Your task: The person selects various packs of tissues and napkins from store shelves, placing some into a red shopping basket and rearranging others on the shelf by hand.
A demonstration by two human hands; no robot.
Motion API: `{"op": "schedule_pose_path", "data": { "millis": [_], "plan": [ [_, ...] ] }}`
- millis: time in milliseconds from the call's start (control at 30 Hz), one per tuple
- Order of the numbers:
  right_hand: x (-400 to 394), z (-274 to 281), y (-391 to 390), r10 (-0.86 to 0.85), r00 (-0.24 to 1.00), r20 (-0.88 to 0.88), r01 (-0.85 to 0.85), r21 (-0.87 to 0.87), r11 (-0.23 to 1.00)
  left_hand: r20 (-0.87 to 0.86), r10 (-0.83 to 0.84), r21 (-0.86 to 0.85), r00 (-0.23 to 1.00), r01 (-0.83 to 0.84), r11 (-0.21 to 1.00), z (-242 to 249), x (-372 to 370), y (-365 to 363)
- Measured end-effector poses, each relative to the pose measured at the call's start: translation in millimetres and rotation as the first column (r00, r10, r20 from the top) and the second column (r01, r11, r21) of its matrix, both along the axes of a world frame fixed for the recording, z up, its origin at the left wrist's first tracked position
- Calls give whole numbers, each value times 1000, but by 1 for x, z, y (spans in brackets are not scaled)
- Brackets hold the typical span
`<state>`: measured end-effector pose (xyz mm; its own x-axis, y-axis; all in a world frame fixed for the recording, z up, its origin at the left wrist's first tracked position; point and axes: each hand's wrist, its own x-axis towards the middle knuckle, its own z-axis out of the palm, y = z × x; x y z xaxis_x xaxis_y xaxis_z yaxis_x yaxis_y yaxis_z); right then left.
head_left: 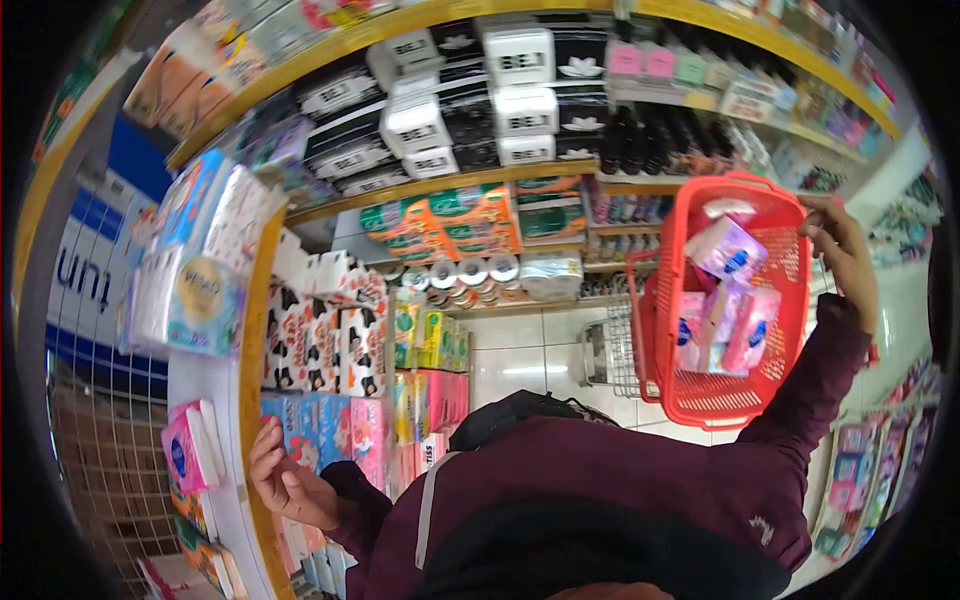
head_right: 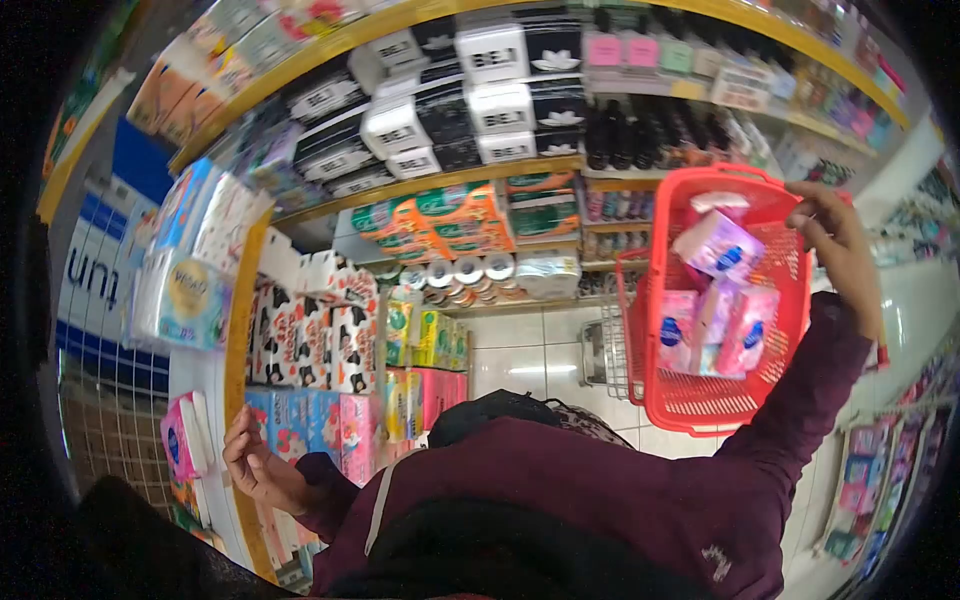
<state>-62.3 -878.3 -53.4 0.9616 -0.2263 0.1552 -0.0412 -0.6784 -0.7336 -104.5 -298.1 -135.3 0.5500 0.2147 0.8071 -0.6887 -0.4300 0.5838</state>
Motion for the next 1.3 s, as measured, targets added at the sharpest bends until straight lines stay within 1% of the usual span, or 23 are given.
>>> {"op": "schedule_pose_path", "data": {
  "millis": [33,100,167,233,300,333,367,400,433,500,533,633,700,767,900,967,1000,1033,1100,1133,1167,1267,1300],
  "plan": [
    [-5,-21,-23,-65,997,-30,62,-70,996,-19,-2,1,1000,2,1000,-1,3,-8],
    [-13,-65,-56,-197,955,-221,163,-165,973,-46,-14,0,999,14,1000,-4,6,-25],
    [-17,-107,-71,-202,927,-315,140,-206,968,-36,-28,-4,999,28,1000,-6,8,-48],
    [-20,-164,-98,-6,974,-228,-47,-225,973,-49,-25,-7,999,24,1000,-6,5,-74],
    [-21,-197,-108,133,984,-117,-163,-309,937,-57,-85,-40,995,83,996,-8,2,-98],
    [-20,-208,-113,176,976,-124,-212,-405,889,-64,-84,-28,994,83,996,-8,-2,-111],
    [-18,-204,-109,219,966,-135,-257,-496,829,-69,-85,-29,994,83,996,-8,-5,-124],
    [-19,-192,-104,136,909,-393,-257,-272,927,-83,-104,-27,991,102,994,-7,-8,-137],
    [-20,-202,-113,135,908,-397,-257,-271,928,-97,-123,-24,988,121,992,-7,-13,-147],
    [-16,-230,-129,108,873,-476,-382,-528,758,-119,-119,-24,986,117,993,-10,-24,-161],
    [-18,-215,-123,194,865,-462,-433,-494,754,-122,-111,-40,986,107,993,-11,-29,-169],
    [-22,-206,-112,303,843,-445,-505,-457,732,-124,-88,-51,988,82,995,-16,-46,-182],
    [-19,-202,-108,307,835,-456,-512,-442,737,-154,-72,-19,985,70,997,-18,-56,-186],
    [-13,-200,-105,319,771,-551,-622,-544,563,-155,-70,-37,985,65,997,-18,-66,-191],
    [-4,-202,-102,430,713,-554,-701,-568,431,-165,-32,-49,986,24,999,-18,-86,-195],
    [14,-194,-112,630,692,-353,-720,-280,635,-180,-27,-53,983,18,998,-21,-94,-192],
    [17,-184,-110,549,797,-253,-603,-271,750,-195,-35,-58,980,24,998,-22,-96,-190],
    [17,-172,-103,506,825,-254,-507,64,859,-196,-32,-54,980,22,998,-24,-98,-189],
    [28,-179,-96,349,901,-259,-327,125,937,-225,-37,-79,974,20,997,-26,-100,-188],
    [27,-169,-85,263,879,-397,-233,125,965,-224,-42,-78,974,25,997,-27,-99,-188],
    [29,-180,-82,236,867,-438,-140,240,960,-224,-43,-87,974,24,996,-28,-99,-190],
    [17,-186,-74,233,862,-450,-133,243,961,-224,-39,-85,974,20,996,-30,-96,-195],
    [12,-198,-82,325,839,-437,-283,160,946,-225,-31,-69,974,16,997,-30,-95,-196]
  ]
}}
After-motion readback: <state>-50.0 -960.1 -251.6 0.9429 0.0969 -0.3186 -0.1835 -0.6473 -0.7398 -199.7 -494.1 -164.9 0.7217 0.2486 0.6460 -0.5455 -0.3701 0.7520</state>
